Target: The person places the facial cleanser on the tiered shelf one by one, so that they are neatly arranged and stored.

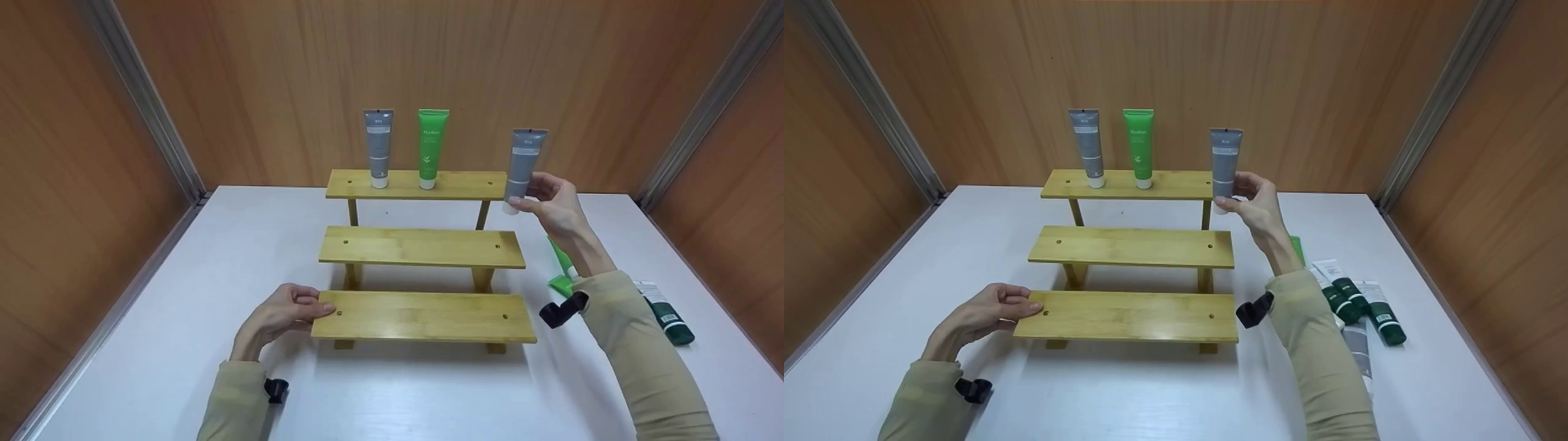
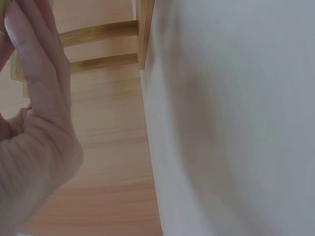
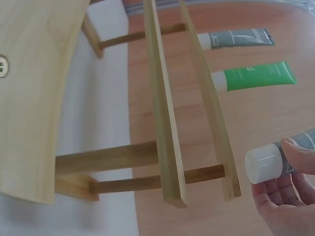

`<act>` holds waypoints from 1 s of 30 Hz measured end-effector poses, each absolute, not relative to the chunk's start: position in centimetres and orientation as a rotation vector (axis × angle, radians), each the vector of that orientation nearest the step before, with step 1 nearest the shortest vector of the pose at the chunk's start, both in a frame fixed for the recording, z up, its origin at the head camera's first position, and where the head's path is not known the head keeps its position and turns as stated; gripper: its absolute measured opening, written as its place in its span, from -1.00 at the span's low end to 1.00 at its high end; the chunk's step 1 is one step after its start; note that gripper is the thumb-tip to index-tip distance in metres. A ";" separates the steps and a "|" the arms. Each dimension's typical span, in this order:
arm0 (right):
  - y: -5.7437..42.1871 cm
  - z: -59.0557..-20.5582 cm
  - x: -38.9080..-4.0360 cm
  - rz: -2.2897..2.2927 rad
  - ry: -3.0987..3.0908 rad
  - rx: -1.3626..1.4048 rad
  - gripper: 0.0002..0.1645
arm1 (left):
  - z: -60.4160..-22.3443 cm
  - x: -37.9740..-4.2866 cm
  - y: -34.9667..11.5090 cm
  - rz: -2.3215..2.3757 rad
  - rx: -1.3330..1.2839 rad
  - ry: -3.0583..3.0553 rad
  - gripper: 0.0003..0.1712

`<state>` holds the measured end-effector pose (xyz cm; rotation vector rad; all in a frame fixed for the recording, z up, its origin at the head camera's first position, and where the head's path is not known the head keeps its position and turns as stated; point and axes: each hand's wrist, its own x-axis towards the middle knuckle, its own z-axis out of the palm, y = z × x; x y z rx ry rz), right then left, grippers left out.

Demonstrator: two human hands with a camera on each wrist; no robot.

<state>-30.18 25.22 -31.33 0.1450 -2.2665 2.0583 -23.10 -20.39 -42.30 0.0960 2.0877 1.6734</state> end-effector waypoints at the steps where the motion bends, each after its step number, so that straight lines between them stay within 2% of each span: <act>1: 25.0 -31.3 -30.4 2.055 -2.266 0.151 -0.50 | -42.3 -23.1 -20.4 1.675 0.095 2.088 -0.50; 20: 22.4 -30.9 -34.0 1.957 -2.271 0.159 -0.44 | -42.3 -23.0 -20.6 1.698 0.117 2.066 -0.59; 30: 21.5 -31.1 -35.2 1.943 -2.268 0.168 -0.42 | -42.3 -23.1 -20.3 1.667 0.083 2.093 -0.47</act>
